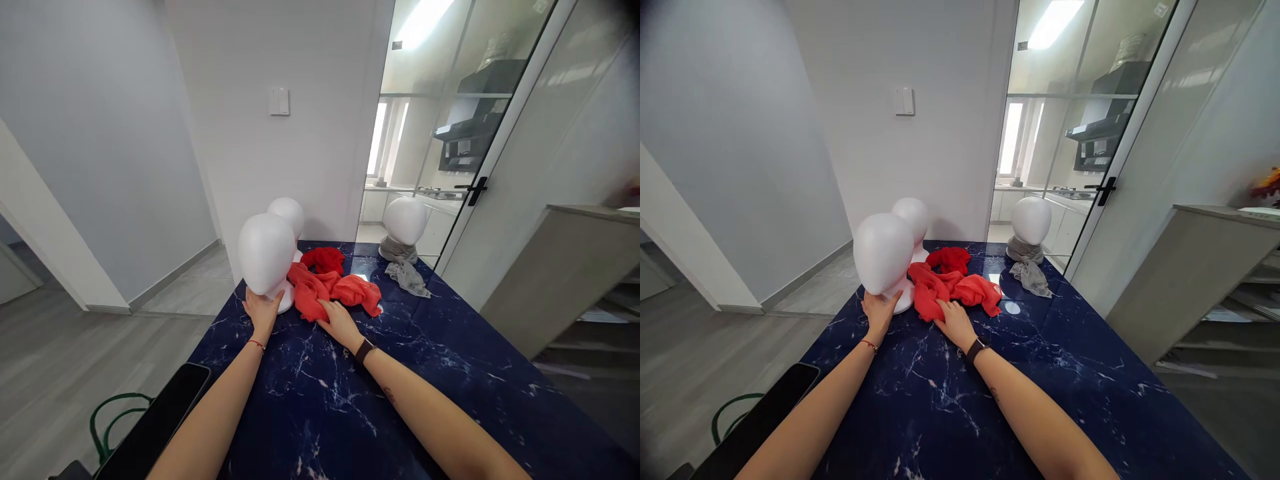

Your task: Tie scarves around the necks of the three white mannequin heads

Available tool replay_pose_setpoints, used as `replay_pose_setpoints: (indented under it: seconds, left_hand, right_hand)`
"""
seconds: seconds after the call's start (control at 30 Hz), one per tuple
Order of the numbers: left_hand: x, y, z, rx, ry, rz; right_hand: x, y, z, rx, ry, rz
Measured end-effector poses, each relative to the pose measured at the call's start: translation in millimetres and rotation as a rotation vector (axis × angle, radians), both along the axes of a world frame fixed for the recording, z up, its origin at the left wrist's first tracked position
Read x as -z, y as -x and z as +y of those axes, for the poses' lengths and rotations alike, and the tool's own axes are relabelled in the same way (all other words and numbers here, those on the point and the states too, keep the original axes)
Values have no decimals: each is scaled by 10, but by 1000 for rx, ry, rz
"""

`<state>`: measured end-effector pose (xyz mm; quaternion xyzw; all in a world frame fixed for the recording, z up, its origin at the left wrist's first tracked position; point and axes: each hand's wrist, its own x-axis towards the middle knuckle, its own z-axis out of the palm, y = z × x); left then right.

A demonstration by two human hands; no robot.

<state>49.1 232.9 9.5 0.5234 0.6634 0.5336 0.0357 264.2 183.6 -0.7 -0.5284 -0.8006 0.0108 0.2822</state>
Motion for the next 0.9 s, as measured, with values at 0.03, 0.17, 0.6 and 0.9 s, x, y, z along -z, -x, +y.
replay_pose_setpoints:
  seconds: [0.03, 0.17, 0.6, 0.9]
  left_hand:
    - [-3, -1, 21, -11, -1, 15]
    - [-6, 6, 65, -9, -2, 33]
    - [-53, -75, -306, 91, -169, 98]
    - [-107, -551, -703, 220, -150, 16]
  right_hand:
    - [3, 5, -38, -27, 9, -11]
    - [-16, 71, -121, -85, -43, 36]
    - [-77, -365, -126, 258, 133, -173]
    - [-93, -1649, -384, 759, 281, -207]
